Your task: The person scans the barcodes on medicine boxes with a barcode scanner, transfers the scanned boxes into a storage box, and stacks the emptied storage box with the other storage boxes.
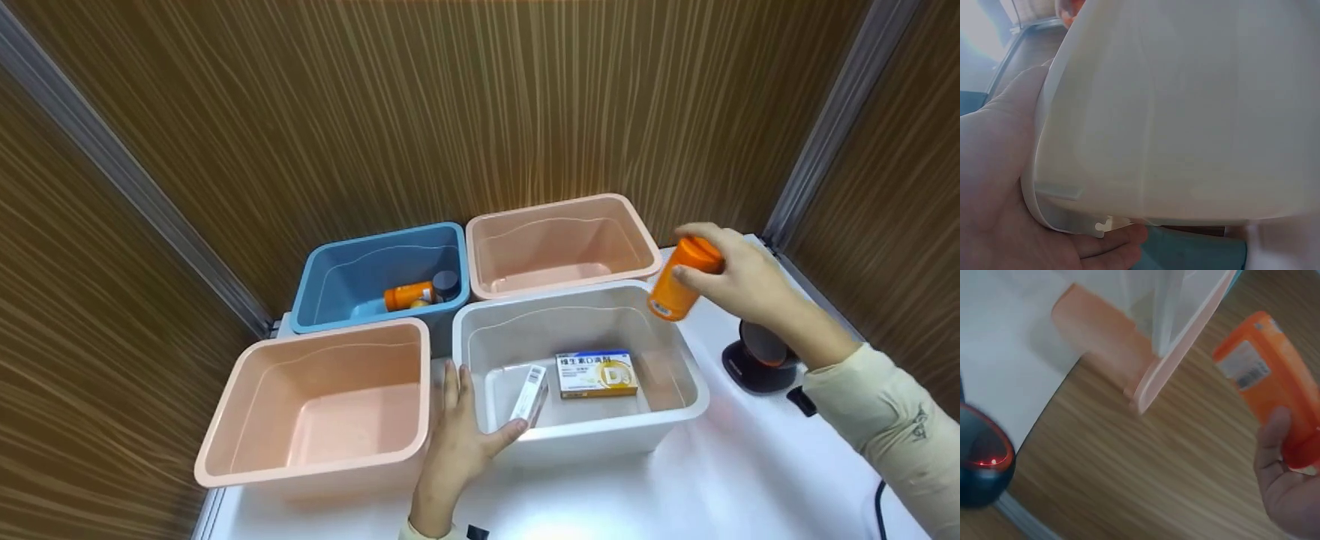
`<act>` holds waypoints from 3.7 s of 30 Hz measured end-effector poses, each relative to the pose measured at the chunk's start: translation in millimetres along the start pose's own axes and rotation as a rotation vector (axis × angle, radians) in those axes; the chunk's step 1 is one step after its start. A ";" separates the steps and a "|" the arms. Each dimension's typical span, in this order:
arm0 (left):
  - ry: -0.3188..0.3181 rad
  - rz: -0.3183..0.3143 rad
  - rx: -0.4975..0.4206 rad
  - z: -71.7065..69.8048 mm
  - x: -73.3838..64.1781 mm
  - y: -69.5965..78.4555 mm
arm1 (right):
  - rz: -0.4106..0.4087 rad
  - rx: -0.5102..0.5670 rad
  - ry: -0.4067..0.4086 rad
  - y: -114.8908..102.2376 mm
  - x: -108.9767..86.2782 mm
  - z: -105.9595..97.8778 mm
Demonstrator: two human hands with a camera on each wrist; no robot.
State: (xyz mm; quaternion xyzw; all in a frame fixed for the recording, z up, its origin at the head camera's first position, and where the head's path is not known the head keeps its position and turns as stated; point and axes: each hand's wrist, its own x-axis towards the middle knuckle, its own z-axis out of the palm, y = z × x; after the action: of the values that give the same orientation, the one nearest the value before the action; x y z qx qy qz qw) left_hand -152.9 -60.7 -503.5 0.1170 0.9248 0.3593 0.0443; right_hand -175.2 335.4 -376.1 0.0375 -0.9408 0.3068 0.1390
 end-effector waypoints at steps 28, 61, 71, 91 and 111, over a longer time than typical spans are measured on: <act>0.018 0.036 0.017 0.1 -2.4 -0.4 | 0.086 -0.214 -0.320 68.3 -17.0 5.9; 0.012 0.021 -0.009 -0.4 -2.0 0.9 | 0.115 -0.199 -0.421 73.5 -14.5 4.3; 0.019 0.027 -0.018 0.4 -2.6 0.7 | 0.010 -0.260 -0.440 70.5 -9.7 -0.1; 0.004 0.022 -0.023 -4.8 -1.0 -2.5 | 0.012 -0.310 -0.418 58.0 1.1 5.3; 0.009 0.036 -0.014 -1.4 -2.4 -0.4 | -0.047 -0.209 -0.012 -27.4 35.7 -2.7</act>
State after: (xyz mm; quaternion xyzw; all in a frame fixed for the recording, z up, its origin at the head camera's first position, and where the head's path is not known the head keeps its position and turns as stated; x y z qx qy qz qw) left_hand -150.9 -62.5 -502.7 0.1318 0.9202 0.3671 0.0346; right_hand -204.5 315.3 -348.4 0.0465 -0.9674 0.2033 0.1437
